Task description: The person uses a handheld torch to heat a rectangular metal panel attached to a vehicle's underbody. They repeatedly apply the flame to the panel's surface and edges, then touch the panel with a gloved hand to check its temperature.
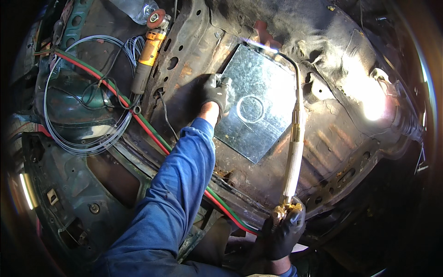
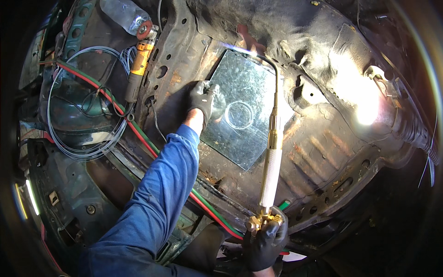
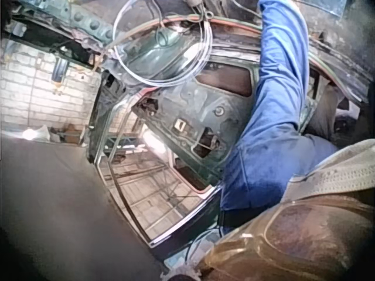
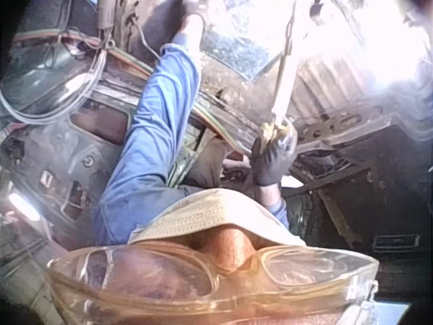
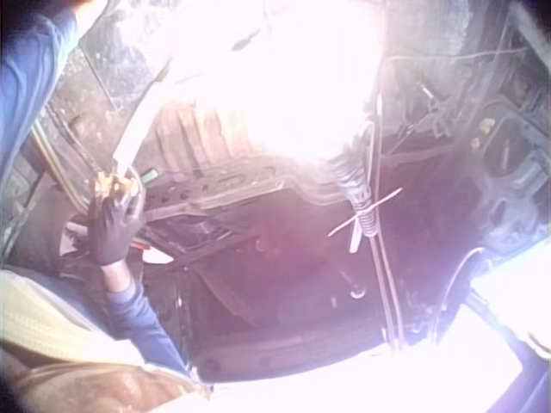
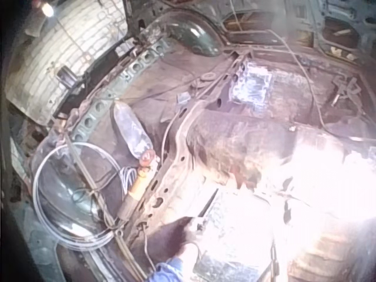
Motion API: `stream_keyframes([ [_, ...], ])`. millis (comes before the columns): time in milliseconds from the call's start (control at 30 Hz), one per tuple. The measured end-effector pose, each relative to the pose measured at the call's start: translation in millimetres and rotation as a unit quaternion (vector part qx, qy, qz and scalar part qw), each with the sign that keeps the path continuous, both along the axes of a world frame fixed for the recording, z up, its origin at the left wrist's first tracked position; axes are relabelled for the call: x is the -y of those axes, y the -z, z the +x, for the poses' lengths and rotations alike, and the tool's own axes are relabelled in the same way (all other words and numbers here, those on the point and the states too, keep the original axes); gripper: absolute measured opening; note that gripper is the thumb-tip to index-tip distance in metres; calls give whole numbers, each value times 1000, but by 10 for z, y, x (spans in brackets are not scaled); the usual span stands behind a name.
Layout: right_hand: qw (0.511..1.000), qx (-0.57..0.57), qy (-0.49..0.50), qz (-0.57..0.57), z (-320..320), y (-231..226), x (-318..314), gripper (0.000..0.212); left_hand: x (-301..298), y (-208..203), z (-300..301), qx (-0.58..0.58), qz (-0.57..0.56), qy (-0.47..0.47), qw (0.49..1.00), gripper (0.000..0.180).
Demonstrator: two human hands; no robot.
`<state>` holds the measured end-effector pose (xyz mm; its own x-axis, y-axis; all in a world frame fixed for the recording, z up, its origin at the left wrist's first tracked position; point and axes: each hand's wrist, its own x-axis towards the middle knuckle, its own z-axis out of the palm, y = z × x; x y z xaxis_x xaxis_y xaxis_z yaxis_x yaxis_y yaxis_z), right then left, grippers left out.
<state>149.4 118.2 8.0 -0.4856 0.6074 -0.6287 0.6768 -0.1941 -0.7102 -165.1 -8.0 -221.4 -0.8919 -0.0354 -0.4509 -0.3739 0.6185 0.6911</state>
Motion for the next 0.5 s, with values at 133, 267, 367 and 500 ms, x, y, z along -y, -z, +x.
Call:
stream_keyframes([
  [133,983,-21,152,-104,-18,236,171,65,39,53,8,1,33,-1,999,24],
  [267,997,-13,65,-47,-126,357,231,53,18,45,11,-7,-3,-4,1000,28],
  [367,980,-24,160,-117,-235,448,320,46,-91,-78,35,37,16,-60,997,31],
  [500,978,-43,174,-110,-343,557,393,41,-163,-193,52,49,-10,-43,998,29],
])
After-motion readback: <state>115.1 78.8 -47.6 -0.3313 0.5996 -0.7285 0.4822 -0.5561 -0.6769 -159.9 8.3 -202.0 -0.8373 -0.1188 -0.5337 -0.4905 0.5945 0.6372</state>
